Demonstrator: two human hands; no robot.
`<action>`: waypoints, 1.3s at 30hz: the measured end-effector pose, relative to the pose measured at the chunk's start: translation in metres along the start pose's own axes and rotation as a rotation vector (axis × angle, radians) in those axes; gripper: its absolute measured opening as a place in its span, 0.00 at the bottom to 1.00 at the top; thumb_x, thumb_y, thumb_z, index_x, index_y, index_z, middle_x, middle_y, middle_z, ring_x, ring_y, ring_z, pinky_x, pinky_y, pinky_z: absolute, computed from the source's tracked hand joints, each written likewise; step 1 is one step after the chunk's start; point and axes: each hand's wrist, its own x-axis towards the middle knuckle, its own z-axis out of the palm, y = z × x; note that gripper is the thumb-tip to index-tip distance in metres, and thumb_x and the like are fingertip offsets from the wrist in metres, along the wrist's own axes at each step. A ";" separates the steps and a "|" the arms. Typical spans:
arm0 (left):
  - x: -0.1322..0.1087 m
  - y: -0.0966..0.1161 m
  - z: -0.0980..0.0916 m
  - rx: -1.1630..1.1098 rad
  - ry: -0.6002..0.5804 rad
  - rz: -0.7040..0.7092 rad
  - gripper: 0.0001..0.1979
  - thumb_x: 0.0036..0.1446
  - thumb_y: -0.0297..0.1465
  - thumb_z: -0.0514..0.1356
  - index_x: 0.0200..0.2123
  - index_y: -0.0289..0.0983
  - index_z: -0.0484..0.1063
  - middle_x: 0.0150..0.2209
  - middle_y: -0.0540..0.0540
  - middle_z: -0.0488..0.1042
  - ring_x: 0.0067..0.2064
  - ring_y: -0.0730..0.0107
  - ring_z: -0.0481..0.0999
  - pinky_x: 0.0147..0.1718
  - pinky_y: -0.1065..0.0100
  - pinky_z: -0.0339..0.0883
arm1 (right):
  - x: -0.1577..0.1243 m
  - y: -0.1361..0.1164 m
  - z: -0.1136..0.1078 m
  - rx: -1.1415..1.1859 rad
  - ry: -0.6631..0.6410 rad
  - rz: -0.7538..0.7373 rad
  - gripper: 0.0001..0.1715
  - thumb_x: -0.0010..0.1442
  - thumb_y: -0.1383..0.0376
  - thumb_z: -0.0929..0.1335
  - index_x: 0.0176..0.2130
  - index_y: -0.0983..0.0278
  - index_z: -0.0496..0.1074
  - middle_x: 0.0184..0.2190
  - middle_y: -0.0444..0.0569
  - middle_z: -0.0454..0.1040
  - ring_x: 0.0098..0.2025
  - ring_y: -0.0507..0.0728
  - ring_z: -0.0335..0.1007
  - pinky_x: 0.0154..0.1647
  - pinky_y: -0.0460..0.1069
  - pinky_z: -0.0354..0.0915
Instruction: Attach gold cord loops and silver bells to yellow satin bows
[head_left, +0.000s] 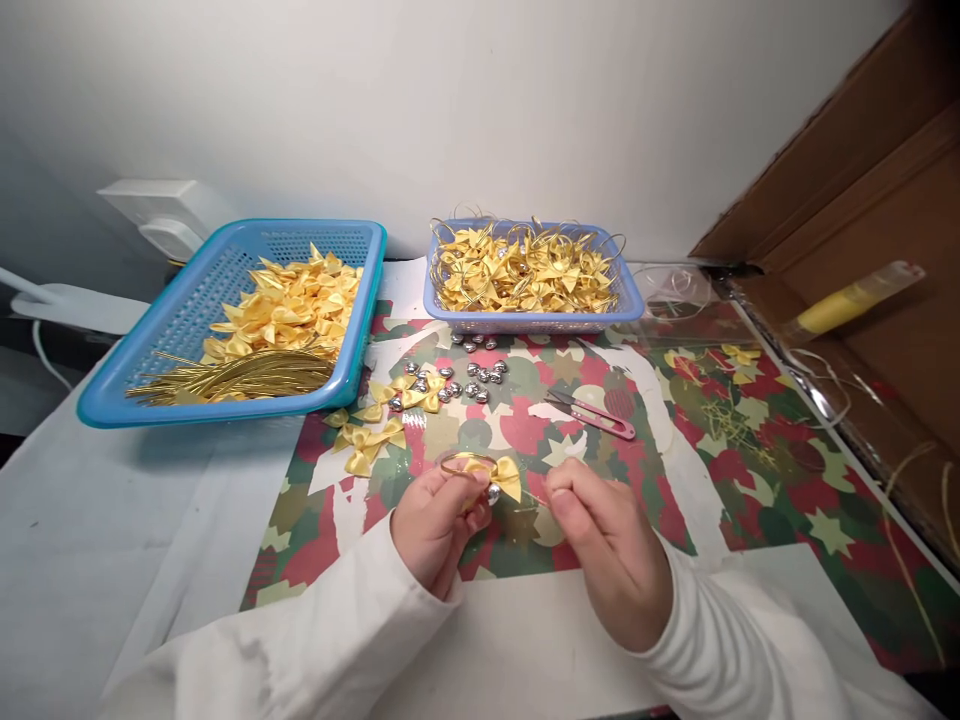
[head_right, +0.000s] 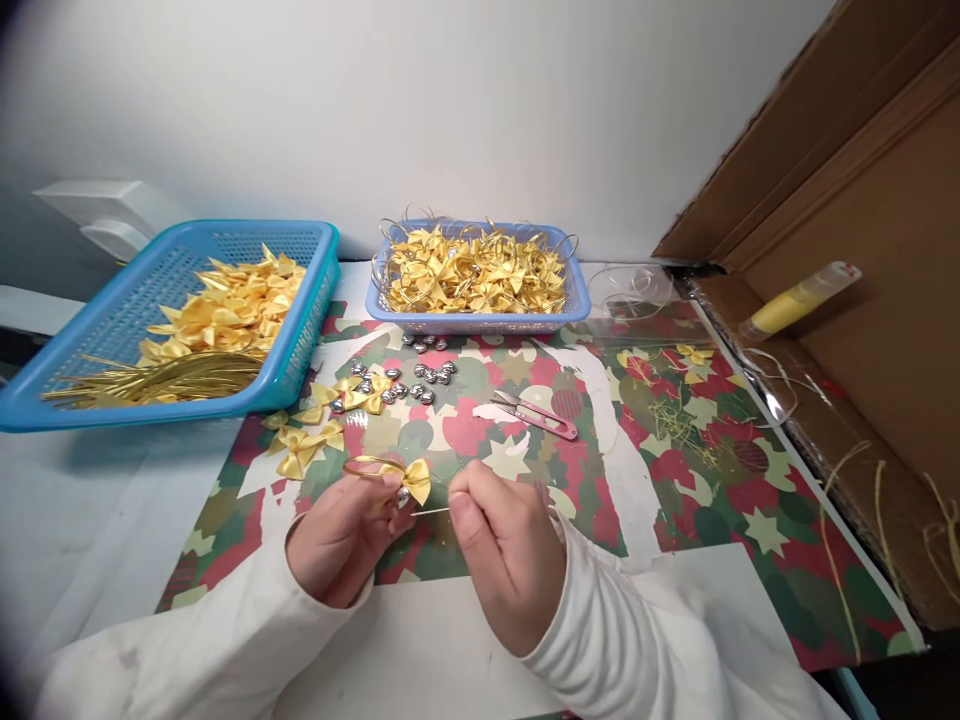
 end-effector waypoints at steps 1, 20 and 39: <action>-0.001 0.000 0.000 0.016 -0.005 0.010 0.12 0.33 0.33 0.65 0.16 0.35 0.64 0.17 0.55 0.61 0.20 0.80 0.56 0.19 0.75 0.52 | 0.000 0.000 0.000 0.003 -0.014 0.001 0.13 0.65 0.68 0.57 0.28 0.62 0.58 0.19 0.38 0.57 0.19 0.47 0.53 0.20 0.42 0.53; -0.001 -0.001 0.001 0.084 0.010 0.035 0.11 0.33 0.34 0.63 0.14 0.36 0.63 0.14 0.55 0.60 0.19 0.79 0.55 0.19 0.73 0.49 | -0.004 0.004 0.010 -0.129 0.088 -0.034 0.07 0.62 0.72 0.60 0.34 0.62 0.63 0.17 0.35 0.56 0.16 0.46 0.53 0.19 0.41 0.51; 0.000 -0.008 -0.009 0.125 -0.081 -0.028 0.11 0.39 0.34 0.62 0.16 0.35 0.63 0.14 0.54 0.61 0.20 0.78 0.58 0.22 0.73 0.52 | -0.001 0.000 0.011 -0.125 0.090 -0.047 0.08 0.62 0.72 0.59 0.32 0.63 0.62 0.16 0.36 0.55 0.16 0.47 0.52 0.18 0.42 0.51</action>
